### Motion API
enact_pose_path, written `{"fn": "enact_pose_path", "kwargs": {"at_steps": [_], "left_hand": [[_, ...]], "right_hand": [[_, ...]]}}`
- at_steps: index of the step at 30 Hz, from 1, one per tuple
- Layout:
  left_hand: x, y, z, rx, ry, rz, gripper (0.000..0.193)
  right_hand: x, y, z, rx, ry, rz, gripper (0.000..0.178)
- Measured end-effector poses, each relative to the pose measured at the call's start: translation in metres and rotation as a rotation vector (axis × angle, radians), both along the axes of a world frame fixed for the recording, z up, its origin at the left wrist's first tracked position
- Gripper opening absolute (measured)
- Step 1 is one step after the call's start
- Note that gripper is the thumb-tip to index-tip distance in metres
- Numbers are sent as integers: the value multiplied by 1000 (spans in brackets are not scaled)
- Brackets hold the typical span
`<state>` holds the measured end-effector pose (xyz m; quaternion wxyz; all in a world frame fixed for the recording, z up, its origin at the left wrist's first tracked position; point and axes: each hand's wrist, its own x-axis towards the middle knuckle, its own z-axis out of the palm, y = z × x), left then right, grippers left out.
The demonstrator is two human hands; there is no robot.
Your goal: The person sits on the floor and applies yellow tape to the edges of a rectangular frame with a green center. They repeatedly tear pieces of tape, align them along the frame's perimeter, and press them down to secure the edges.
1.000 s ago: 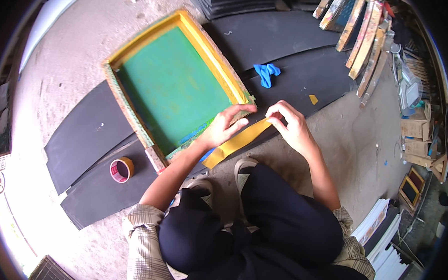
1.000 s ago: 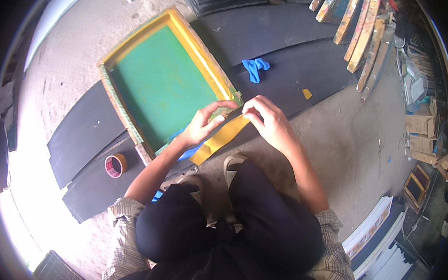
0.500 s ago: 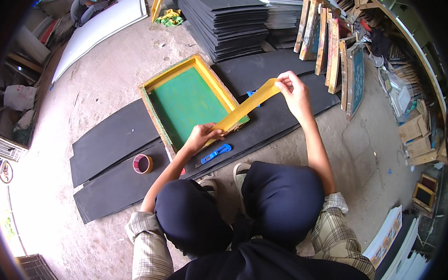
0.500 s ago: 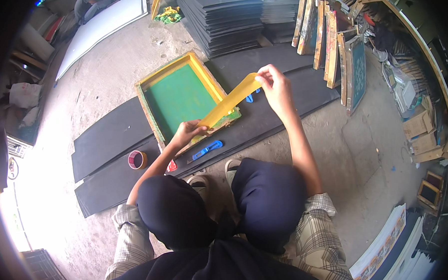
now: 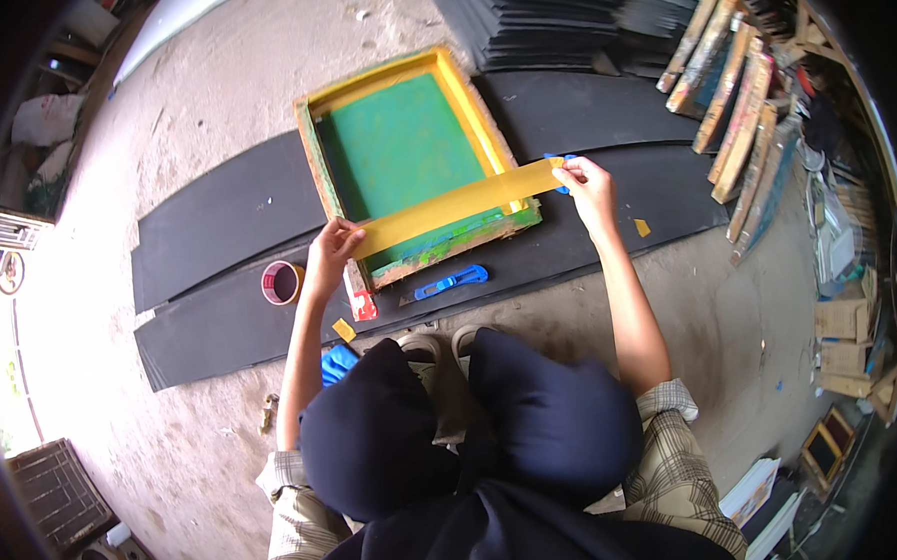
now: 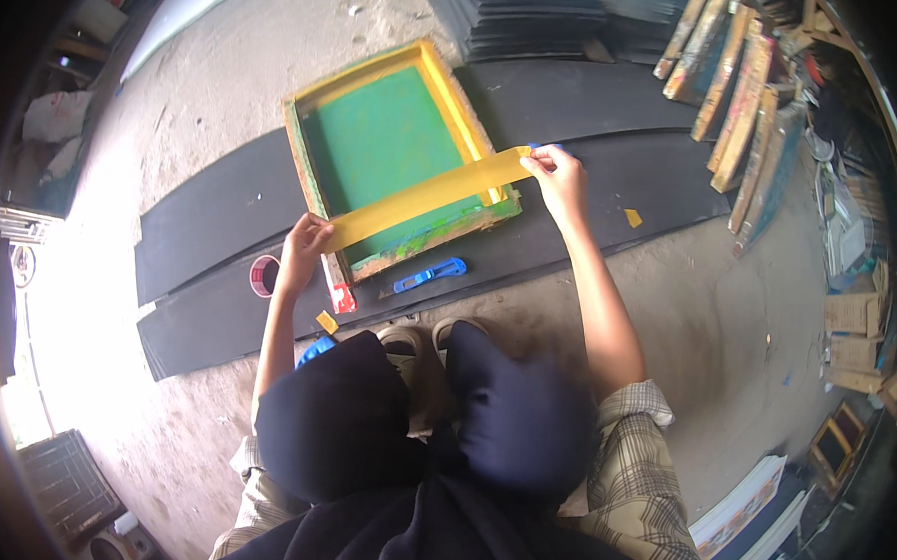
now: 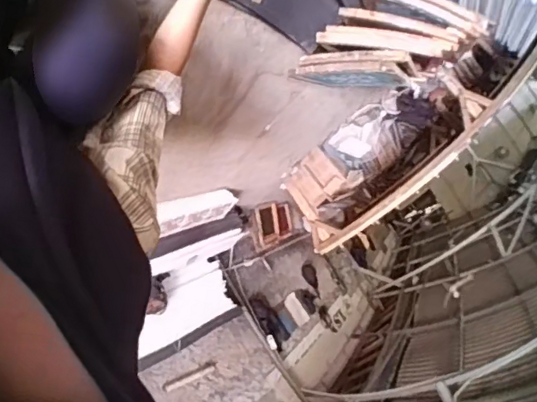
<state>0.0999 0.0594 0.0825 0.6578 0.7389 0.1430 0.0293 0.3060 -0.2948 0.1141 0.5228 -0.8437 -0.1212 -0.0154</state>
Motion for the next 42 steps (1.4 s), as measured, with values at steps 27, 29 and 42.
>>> {"fn": "enact_pose_path", "kwargs": {"at_steps": [27, 29, 42], "left_hand": [[-15, 6, -38, 237, 462, 395, 16], [-14, 3, -34, 262, 504, 413, 14], [-12, -14, -34, 791, 403, 313, 10]], "right_hand": [[8, 41, -69, -656, 1, 99, 13], [7, 40, -71, -684, 4, 111, 13], [-2, 49, -73, -892, -153, 147, 16]]}}
